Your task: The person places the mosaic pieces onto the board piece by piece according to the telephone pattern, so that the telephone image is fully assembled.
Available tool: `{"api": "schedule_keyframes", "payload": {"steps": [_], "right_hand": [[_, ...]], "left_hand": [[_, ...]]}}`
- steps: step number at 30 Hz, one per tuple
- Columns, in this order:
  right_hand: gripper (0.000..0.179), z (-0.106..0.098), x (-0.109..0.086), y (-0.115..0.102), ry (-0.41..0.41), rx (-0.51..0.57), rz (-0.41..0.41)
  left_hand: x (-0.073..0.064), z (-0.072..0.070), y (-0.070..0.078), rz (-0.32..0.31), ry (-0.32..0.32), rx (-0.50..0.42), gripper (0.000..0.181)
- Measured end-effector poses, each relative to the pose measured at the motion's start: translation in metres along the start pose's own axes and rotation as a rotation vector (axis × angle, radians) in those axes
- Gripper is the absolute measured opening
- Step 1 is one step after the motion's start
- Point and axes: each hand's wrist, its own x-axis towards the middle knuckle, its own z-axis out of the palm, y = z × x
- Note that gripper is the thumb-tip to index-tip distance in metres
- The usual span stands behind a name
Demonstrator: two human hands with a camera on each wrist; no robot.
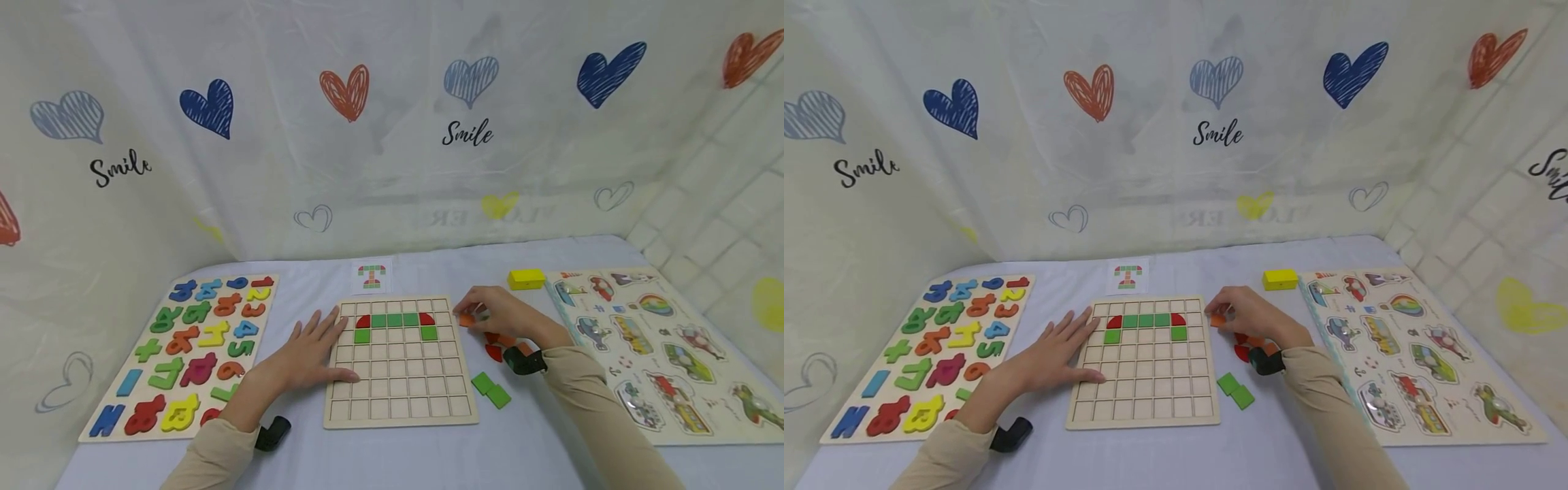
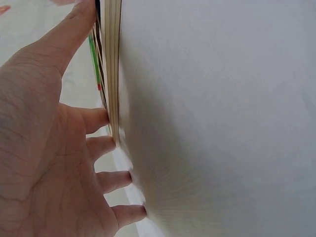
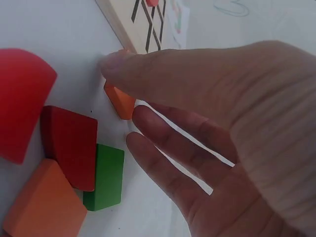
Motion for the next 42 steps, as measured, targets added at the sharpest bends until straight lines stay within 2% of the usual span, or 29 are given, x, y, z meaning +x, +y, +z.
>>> {"api": "schedule_keyframes", "payload": {"steps": [4, 15, 23, 32, 42], "right_hand": [[0.022, 0.0, 0.0026, 0.0002, 0.009, -0.001, -0.011], [0.023, -0.0006, 0.0054, -0.0006, 0.012, 0.011, 0.058], [0.021, -0.003, 0.0062, -0.0022, -0.006, 0.017, 0.136], [0.017, -0.0013, 0.0055, -0.0009, 0.029, 0.027, 0.165], [0.012, -0.0018, 0.0002, -0.0014, 0.084, 0.007, 0.074]], "left_hand": [[0.0003, -0.0003, 0.0004, -0.001, -0.003, -0.006, 0.113], [0.0004, -0.0015, 0.0011, -0.011, -0.019, 0.001, 0.113], [-0.0001, -0.0015, 0.0014, -0.002, -0.016, -0.007, 0.113], [-0.0008, -0.0016, 0.0017, -0.005, -0.016, -0.018, 0.112], [-0.0008, -0.0019, 0.001, -0.002, -0.016, -0.011, 0.112]]}}
